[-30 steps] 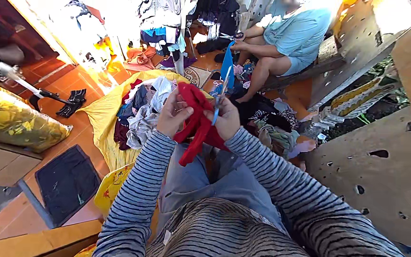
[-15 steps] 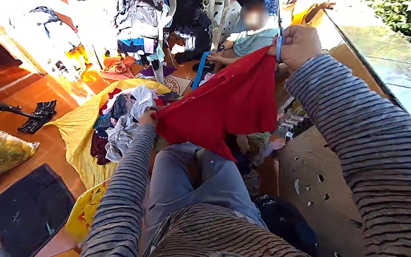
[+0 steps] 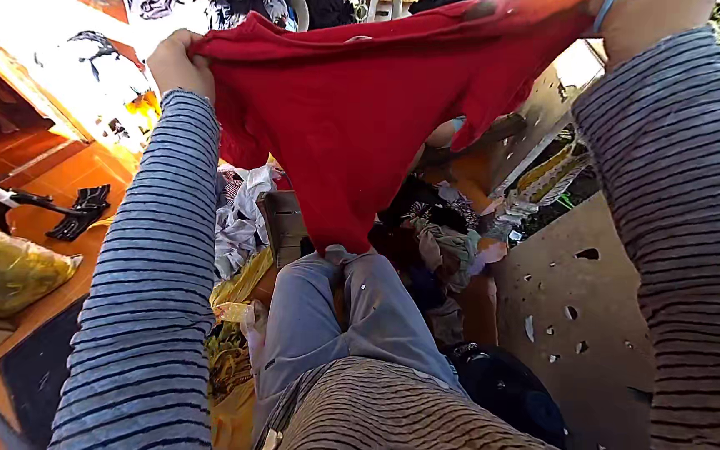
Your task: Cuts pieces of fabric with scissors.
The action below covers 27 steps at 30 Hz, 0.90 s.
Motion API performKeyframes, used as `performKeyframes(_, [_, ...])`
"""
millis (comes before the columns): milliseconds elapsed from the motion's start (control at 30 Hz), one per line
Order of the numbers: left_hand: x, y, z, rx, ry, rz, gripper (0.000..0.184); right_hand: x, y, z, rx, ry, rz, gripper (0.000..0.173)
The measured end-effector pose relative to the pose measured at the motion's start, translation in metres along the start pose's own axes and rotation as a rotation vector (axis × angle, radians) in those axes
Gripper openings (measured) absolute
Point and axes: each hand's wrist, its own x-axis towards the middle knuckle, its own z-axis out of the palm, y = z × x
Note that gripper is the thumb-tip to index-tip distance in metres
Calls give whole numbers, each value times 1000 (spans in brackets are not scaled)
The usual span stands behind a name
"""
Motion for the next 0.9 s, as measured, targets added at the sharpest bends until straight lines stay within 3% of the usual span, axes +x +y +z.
performKeyframes(133, [-31, -15, -12, -46, -67, 94, 37, -69, 8, -25, 140, -140, -59, 45])
performKeyframes(200, [-73, -33, -16, -86, -180, 161, 33, -129, 6, -34, 161, -263, -80, 34])
performKeyframes(300, [-160, -83, -6, -114, -353, 210, 22, -220, 45, -31, 166, -528, -37, 31])
performKeyframes(400, [-246, -136, 9, -49, -593, 16, 16, -307, 98, -6, 213, -951, 131, 29])
performKeyframes(467, [-292, -169, 18, 60, -863, -129, 19, -355, 111, 10, 236, -1239, 285, 28])
performKeyframes(533, [-326, -183, 23, 145, -1135, -209, 22, -386, 114, 20, 272, -1379, 462, 30])
performKeyframes(600, [-349, -166, 25, 134, -1134, -234, 24, -403, 115, 23, 320, -1322, 564, 41])
performKeyframes(733, [-398, -121, 50, -250, -861, -50, 22, -424, 115, 28, 565, -1151, 505, 52])
performKeyframes(833, [-413, -75, 80, -459, -1013, -11, 27, -432, 102, 30, 573, -1146, 361, 57])
performKeyframes(900, [-415, -49, 100, -413, -1208, 19, 36, -432, 91, 27, 486, -1115, 273, 66])
